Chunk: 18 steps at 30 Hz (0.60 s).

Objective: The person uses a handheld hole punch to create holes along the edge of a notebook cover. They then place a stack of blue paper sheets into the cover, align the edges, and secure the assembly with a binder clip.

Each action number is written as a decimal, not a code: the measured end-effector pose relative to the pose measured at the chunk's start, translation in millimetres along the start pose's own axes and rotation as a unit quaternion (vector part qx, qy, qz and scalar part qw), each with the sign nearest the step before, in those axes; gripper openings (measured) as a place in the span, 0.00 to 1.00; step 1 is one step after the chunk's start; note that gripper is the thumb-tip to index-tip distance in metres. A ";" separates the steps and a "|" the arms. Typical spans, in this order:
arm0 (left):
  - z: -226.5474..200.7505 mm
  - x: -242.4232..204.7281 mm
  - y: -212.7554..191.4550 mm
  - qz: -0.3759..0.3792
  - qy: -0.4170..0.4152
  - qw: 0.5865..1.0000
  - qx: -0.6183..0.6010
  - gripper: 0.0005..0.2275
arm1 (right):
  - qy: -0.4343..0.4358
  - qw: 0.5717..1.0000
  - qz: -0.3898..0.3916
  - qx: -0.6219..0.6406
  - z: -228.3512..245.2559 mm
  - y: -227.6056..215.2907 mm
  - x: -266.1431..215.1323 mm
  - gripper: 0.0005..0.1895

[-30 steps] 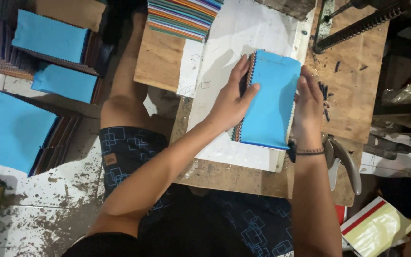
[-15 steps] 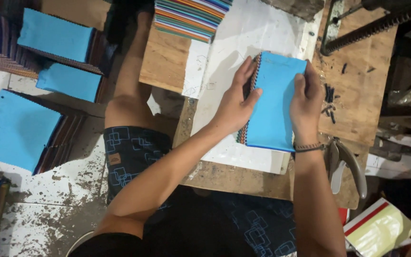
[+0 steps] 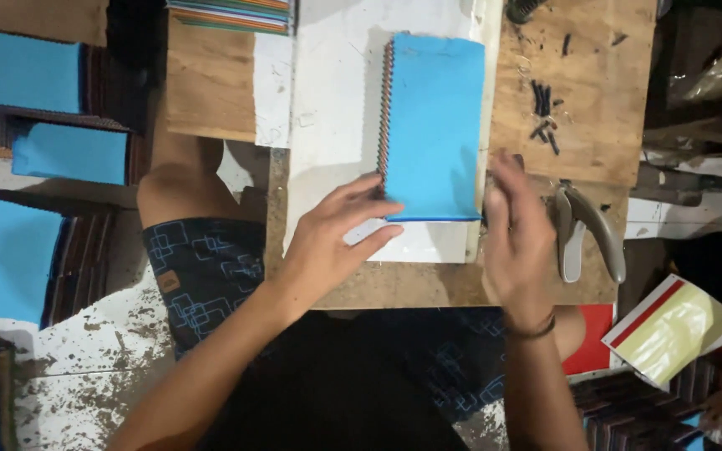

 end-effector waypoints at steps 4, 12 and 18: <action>-10.2 -0.8 -6.5 -0.055 -0.006 0.996 -0.074 0.11 | -0.009 0.999 -0.004 -0.044 20.2 8.9 -33.6 0.16; -15.6 -1.6 -9.0 -0.053 -0.029 0.997 -0.051 0.12 | -0.090 0.985 -0.027 -0.144 12.5 21.6 -48.4 0.17; -14.1 -0.6 -9.9 -0.060 -0.037 0.995 -0.071 0.11 | -0.099 0.986 -0.034 -0.130 13.5 17.3 -44.4 0.17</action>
Point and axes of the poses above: each hand's wrist, its own x-axis towards the middle knuckle, its own y-axis out of the palm, z = x × y, the point moved 6 cm from there along x, towards the middle knuckle, and after that the axes turned 14 degrees about -y, right-handed, at the moved point
